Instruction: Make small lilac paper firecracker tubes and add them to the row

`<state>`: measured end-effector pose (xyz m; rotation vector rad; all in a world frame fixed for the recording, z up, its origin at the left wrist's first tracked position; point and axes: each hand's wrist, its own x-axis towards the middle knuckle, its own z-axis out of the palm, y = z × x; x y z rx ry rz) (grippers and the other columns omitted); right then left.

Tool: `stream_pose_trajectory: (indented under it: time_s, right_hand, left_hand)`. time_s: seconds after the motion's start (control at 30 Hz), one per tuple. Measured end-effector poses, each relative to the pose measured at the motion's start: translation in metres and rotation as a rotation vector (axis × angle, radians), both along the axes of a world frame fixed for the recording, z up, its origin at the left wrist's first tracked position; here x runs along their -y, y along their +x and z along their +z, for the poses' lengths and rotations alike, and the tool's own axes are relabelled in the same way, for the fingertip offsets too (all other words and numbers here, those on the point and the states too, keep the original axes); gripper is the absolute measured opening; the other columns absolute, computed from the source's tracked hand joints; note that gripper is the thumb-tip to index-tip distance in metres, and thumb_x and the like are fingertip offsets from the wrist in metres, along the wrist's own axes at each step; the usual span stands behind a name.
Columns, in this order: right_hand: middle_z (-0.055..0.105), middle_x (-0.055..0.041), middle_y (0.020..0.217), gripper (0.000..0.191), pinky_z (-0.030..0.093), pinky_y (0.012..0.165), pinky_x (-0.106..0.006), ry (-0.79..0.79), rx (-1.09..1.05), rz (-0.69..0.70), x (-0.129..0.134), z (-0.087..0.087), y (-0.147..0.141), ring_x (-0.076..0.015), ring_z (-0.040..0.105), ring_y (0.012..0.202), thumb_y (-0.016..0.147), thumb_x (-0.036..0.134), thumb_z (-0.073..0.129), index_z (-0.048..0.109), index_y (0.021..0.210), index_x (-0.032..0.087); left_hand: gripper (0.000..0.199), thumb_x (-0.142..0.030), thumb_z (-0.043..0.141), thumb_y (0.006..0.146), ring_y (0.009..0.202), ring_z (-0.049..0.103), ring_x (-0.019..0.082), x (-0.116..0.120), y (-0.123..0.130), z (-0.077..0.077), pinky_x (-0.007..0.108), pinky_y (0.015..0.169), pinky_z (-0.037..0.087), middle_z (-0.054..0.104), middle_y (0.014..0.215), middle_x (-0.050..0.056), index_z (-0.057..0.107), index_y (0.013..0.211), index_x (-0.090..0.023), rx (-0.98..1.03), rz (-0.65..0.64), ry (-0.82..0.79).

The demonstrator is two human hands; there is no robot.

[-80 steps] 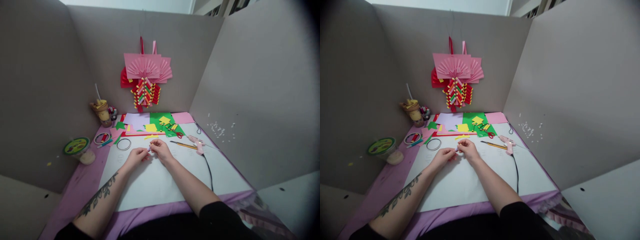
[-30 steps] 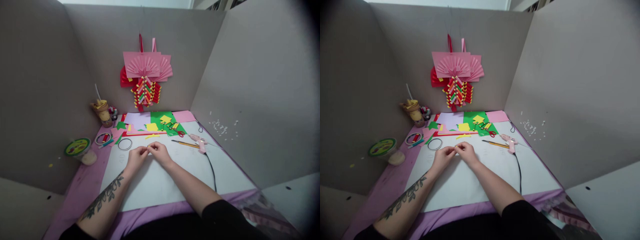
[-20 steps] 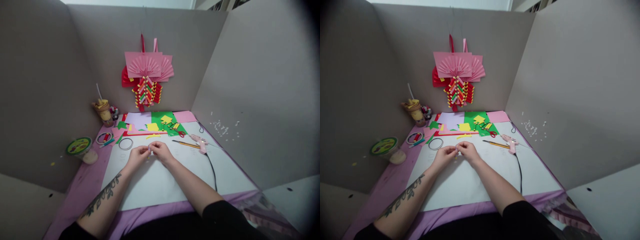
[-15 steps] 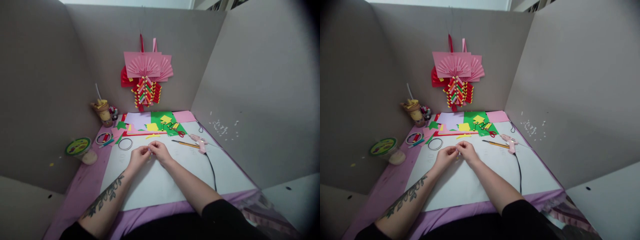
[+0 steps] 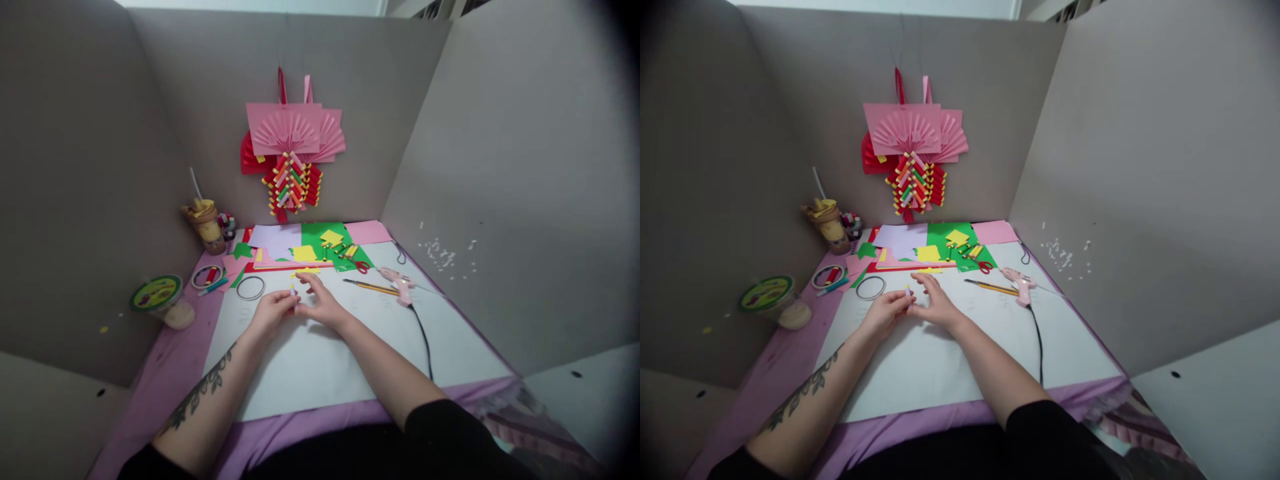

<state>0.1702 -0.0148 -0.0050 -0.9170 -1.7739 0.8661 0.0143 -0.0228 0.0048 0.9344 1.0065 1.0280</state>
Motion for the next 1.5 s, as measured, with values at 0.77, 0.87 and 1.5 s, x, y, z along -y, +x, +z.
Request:
stream_pose_trajectory:
  time_s: [0.77, 0.87, 1.5]
  right_hand:
    - [0.04, -0.0114, 0.135, 0.087, 0.031, 0.103, -0.049, 0.216, 0.261, 0.108, 0.0047, -0.002, -0.0012, -0.0279, 0.034, 0.124, 0.065, 0.025, 0.069, 0.026, 0.14, 0.026]
    - [0.039, -0.0114, 0.136, 0.088, 0.031, 0.103, -0.049, 0.215, 0.259, 0.105, 0.0045, -0.0025, -0.0015, -0.028, 0.033, 0.125, 0.065, 0.026, 0.07, 0.025, 0.141, 0.026]
    - [0.043, -0.0117, 0.132, 0.087, 0.033, 0.102, -0.046, 0.25, 0.221, 0.068, 0.0063, -0.0003, -0.0023, -0.0264, 0.039, 0.122, 0.064, 0.024, 0.071, 0.027, 0.14, 0.024]
  left_hand:
    - [0.034, -0.031, 0.08, 0.057, 0.063, 0.061, 0.013, 0.0003, -0.0073, 0.001, 0.021, 0.056, 0.045, 0.069, 0.077, 0.007, 0.069, 0.083, -0.011, 0.096, -0.111, -0.06]
    - [0.034, -0.031, 0.08, 0.058, 0.063, 0.061, 0.013, 0.0008, -0.007, 0.0032, 0.021, 0.057, 0.045, 0.069, 0.078, 0.008, 0.07, 0.084, -0.011, 0.105, -0.126, -0.053]
    - [0.033, -0.031, 0.079, 0.061, 0.064, 0.06, 0.012, 0.0006, -0.009, 0.0039, 0.02, 0.06, 0.045, 0.068, 0.077, 0.007, 0.069, 0.084, -0.01, 0.139, -0.153, -0.065]
